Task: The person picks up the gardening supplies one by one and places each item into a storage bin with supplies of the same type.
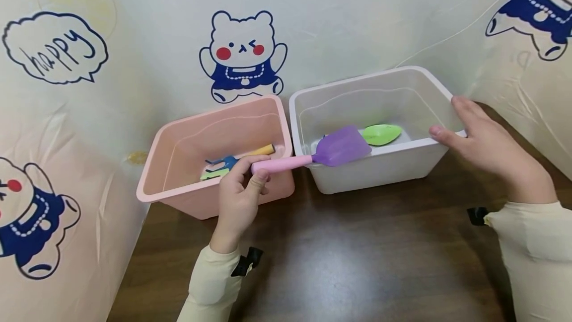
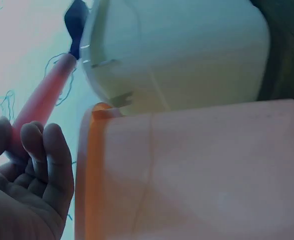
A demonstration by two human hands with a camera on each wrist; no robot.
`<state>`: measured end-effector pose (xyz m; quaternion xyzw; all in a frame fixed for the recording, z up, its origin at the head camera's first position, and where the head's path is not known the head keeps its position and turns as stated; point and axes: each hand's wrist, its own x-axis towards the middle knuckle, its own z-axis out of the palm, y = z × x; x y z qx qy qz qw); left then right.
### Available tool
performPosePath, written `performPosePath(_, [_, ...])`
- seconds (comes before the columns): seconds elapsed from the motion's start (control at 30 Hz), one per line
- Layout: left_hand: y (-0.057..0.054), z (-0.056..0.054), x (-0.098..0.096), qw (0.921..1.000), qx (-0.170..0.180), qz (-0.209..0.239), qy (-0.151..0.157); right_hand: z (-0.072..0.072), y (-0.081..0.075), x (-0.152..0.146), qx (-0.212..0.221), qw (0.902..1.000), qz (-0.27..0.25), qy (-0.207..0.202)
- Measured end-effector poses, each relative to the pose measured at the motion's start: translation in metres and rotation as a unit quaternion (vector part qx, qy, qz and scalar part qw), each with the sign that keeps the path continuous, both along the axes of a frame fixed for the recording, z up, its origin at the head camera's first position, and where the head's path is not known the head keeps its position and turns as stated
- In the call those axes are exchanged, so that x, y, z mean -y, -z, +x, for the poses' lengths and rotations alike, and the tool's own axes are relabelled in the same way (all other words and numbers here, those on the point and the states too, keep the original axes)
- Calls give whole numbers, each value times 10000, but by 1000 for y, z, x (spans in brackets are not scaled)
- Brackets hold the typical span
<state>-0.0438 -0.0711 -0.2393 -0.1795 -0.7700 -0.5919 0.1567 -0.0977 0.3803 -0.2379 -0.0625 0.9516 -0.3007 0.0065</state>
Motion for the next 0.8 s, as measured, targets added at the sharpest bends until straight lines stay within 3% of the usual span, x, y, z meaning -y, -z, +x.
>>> performPosePath(0.13, [1,-1,-2,9995,145,-199,-194,-1,-1,2,31,10000,33,41])
performPosePath(0.3, [0,-6,-7,9989,43,-368,-280,-1,-1,2,54,10000,15,42])
performPosePath(0.8, [-7,-17,-27,9994,184,-271,-59,-1,-1,-1,25,10000,-39,-14])
